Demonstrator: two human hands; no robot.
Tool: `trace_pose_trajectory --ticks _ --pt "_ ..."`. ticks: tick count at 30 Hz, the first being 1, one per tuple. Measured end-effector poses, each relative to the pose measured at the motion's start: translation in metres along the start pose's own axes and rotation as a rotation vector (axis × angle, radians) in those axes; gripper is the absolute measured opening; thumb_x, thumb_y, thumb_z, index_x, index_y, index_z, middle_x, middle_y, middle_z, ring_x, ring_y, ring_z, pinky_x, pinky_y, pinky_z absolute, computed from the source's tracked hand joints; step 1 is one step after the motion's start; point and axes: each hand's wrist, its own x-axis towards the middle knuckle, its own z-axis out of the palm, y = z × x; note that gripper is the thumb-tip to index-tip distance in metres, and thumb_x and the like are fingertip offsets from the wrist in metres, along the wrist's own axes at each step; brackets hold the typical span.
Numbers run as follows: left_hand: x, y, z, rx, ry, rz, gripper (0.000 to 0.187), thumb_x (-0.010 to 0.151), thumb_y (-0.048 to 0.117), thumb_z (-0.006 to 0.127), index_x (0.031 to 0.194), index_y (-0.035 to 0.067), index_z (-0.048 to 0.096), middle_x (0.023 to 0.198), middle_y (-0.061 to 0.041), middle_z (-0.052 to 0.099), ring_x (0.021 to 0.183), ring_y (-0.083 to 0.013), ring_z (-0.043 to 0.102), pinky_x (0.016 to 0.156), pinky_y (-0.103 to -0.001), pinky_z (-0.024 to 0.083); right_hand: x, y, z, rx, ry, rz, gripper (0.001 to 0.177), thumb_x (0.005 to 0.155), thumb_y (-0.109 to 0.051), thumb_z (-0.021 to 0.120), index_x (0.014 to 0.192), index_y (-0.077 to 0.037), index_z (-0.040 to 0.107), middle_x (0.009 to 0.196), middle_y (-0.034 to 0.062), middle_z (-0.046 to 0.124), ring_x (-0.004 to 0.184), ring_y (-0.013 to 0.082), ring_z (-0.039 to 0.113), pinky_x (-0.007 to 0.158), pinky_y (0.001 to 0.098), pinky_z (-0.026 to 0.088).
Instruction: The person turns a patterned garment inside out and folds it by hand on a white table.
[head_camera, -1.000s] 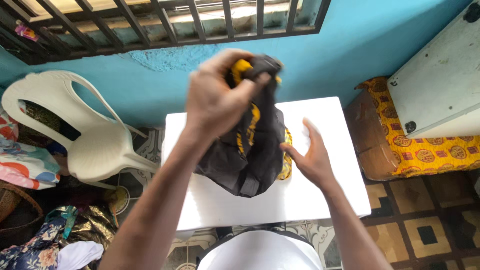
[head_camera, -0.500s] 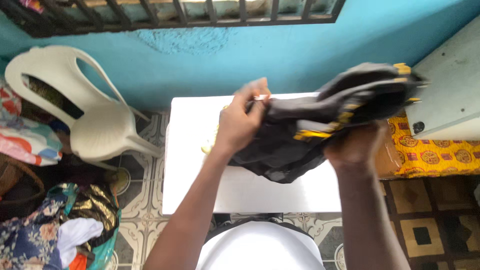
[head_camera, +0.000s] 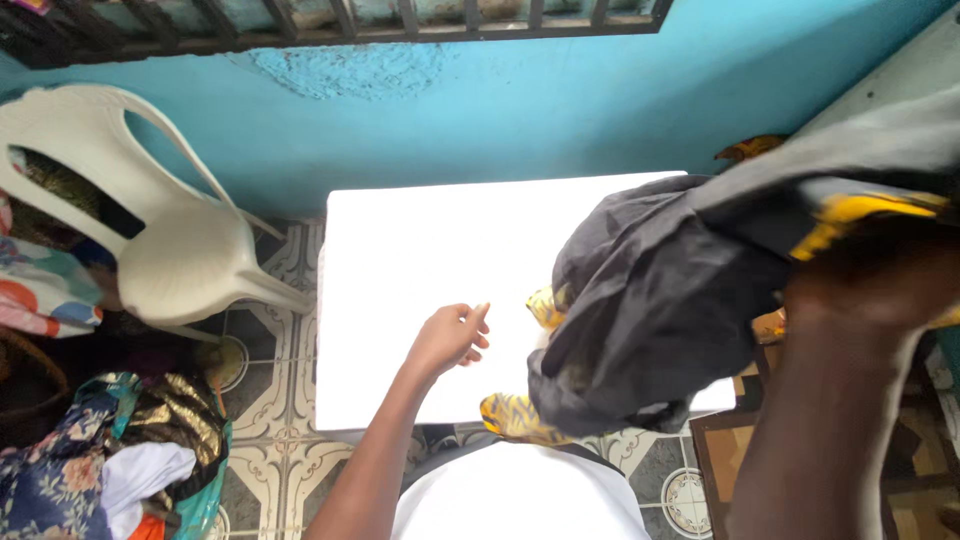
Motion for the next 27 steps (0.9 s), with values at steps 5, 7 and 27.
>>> trace_pose_trajectory --ticks 5,7,27 --pt "-0.068 0.057 0.002 0.284 -0.51 -0.057 0.089 0.09 0.078 0.033 0.107 -0.001 0.071 0.078 -0.016 0.075 0.062 -0.0248 0.073 0.049 -0.032 0.06 -0.007 -0.003 0.044 -0.066 0.113 -0.038 0.034 0.105 -0.031 0.047 0.115 -0.004 0.065 0.105 0.0112 0.068 0.092 0.0277 0.071 0.093 0.0456 0.061" --pt "-0.065 0.066 0.027 0.213 -0.331 0.007 0.085 0.092 0.077 0.041 0.113 -0.003 0.065 0.084 -0.016 0.075 0.069 -0.0243 0.076 0.053 -0.032 0.062 -0.019 0.0 0.052 -0.109 0.046 -0.046 0.024 0.11 -0.021 0.047 0.114 -0.003 0.062 0.106 0.011 0.065 0.099 0.0273 0.068 0.099 0.0434 0.057" --pt "-0.002 0.016 0.016 -0.415 0.369 0.266 0.049 0.09 0.042 0.071 0.123 0.008 0.058 0.084 -0.013 0.069 0.068 -0.0183 0.064 0.06 -0.037 0.052 -0.041 -0.007 0.038 0.148 0.229 0.169 0.036 0.118 -0.026 0.038 0.131 0.003 0.056 0.12 0.0181 0.06 0.103 0.0327 0.068 0.095 0.0477 0.056"
